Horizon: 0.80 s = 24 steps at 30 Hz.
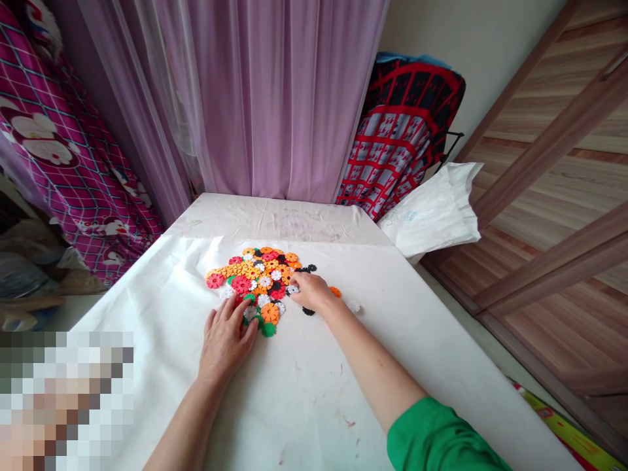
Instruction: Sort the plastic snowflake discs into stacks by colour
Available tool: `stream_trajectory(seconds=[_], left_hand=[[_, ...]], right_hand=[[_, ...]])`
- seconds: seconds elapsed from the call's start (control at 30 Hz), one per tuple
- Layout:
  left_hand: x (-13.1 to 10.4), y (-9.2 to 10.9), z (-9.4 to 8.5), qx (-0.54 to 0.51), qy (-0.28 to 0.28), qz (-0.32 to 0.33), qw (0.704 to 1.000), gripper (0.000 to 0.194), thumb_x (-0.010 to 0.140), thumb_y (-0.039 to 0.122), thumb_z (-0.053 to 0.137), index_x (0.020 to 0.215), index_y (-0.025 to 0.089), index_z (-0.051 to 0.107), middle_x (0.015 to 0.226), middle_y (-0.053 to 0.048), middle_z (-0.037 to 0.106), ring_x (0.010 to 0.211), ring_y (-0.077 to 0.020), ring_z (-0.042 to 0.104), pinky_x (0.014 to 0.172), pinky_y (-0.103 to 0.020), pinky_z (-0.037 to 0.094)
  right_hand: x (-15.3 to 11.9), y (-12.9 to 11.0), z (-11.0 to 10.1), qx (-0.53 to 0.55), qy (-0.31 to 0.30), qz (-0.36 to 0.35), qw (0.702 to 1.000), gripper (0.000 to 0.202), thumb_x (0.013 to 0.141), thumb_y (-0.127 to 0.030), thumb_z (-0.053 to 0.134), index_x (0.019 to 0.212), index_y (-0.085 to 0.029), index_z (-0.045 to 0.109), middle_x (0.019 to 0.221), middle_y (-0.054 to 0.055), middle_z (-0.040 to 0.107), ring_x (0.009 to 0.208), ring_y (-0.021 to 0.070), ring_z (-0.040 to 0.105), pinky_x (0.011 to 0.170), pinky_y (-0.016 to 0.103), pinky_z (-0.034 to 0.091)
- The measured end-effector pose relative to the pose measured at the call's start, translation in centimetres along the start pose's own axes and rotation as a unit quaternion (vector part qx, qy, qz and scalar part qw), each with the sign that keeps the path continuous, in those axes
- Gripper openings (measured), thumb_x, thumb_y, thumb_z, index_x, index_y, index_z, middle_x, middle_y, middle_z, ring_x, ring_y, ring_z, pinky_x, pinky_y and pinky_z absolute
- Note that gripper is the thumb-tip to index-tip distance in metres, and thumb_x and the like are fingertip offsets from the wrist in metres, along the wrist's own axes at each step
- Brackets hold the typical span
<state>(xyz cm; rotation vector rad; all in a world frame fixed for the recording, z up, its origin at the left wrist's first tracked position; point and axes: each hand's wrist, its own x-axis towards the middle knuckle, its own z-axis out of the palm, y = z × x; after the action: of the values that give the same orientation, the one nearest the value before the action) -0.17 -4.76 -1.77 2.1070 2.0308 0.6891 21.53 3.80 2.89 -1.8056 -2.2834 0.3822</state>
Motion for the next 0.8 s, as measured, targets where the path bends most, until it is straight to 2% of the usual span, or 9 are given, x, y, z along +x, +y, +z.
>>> stream_trajectory(seconds=[0.07, 0.17, 0.3, 0.37, 0.4, 0.5, 0.8], left_hand=[[0.0, 0.0, 0.0, -0.001, -0.005, 0.000, 1.000, 0.046, 0.093, 0.043, 0.045, 0.133, 0.027, 0.059, 0.151, -0.009, 0.048, 0.141, -0.0256, 0.042, 0.118, -0.050, 0.027], [0.0, 0.1, -0.1, 0.003, -0.009, -0.004, 1.000, 0.047, 0.093, 0.043, 0.044, 0.134, 0.025, 0.059, 0.151, -0.010, 0.048, 0.141, -0.0261, 0.041, 0.118, -0.049, 0.026], [0.1, 0.0, 0.1, 0.002, 0.002, 0.004, 1.000, 0.045, 0.092, 0.041, 0.046, 0.132, 0.027, 0.060, 0.151, -0.010, 0.048, 0.140, -0.0272, 0.043, 0.117, -0.052, 0.027], [0.1, -0.1, 0.2, 0.001, 0.004, 0.007, 1.000, 0.045, 0.092, 0.042, 0.045, 0.132, 0.027, 0.060, 0.151, -0.010, 0.048, 0.139, -0.0272, 0.044, 0.117, -0.052, 0.027], [0.1, -0.2, 0.2, 0.002, 0.002, 0.008, 1.000, 0.046, 0.092, 0.043, 0.045, 0.132, 0.027, 0.060, 0.151, -0.010, 0.048, 0.139, -0.0270, 0.044, 0.117, -0.052, 0.027], [0.2, -0.3, 0.1, 0.009, -0.003, 0.010, 1.000, 0.047, 0.093, 0.044, 0.043, 0.133, 0.026, 0.059, 0.151, -0.011, 0.048, 0.139, -0.0268, 0.044, 0.117, -0.051, 0.028], [0.2, -0.4, 0.1, 0.020, 0.003, 0.014, 1.000, 0.047, 0.093, 0.043, 0.042, 0.132, 0.026, 0.059, 0.150, -0.011, 0.049, 0.140, -0.0263, 0.042, 0.117, -0.050, 0.029]], right_hand=[[-0.3, 1.1, -0.4, 0.039, 0.021, 0.011, 0.999, 0.028, 0.072, -0.019, 0.068, 0.099, -0.026, 0.066, 0.103, 0.000, 0.071, 0.085, 0.0154, 0.065, 0.077, 0.025, 0.046], [-2.3, 4.1, -1.5, 0.103, 0.076, 0.031, 0.991, 0.026, 0.072, -0.024, 0.068, 0.097, -0.026, 0.067, 0.099, 0.000, 0.070, 0.078, 0.0143, 0.063, 0.076, 0.027, 0.048], [-7.1, 9.2, -2.7, 0.172, 0.211, 0.083, 0.959, 0.024, 0.074, -0.036, 0.063, 0.094, -0.024, 0.068, 0.099, 0.003, 0.069, 0.075, 0.0153, 0.062, 0.076, 0.030, 0.050], [-9.4, 11.2, -2.4, 0.178, 0.278, 0.116, 0.937, 0.029, 0.075, -0.043, 0.060, 0.094, -0.022, 0.068, 0.094, 0.004, 0.069, 0.075, 0.0170, 0.061, 0.074, 0.032, 0.050], [-10.3, 11.8, -2.1, 0.177, 0.291, 0.125, 0.932, 0.030, 0.074, -0.044, 0.060, 0.093, -0.022, 0.068, 0.092, 0.005, 0.068, 0.074, 0.0175, 0.061, 0.072, 0.032, 0.050], [-11.6, 12.5, -1.0, 0.166, 0.277, 0.119, 0.939, 0.029, 0.073, -0.043, 0.061, 0.091, -0.022, 0.069, 0.090, 0.005, 0.068, 0.073, 0.0177, 0.061, 0.067, 0.031, 0.050], [-11.2, 11.4, -0.2, 0.121, 0.251, 0.100, 0.955, 0.025, 0.074, -0.036, 0.061, 0.094, -0.025, 0.070, 0.097, 0.004, 0.069, 0.075, 0.0172, 0.063, 0.075, 0.032, 0.052]])
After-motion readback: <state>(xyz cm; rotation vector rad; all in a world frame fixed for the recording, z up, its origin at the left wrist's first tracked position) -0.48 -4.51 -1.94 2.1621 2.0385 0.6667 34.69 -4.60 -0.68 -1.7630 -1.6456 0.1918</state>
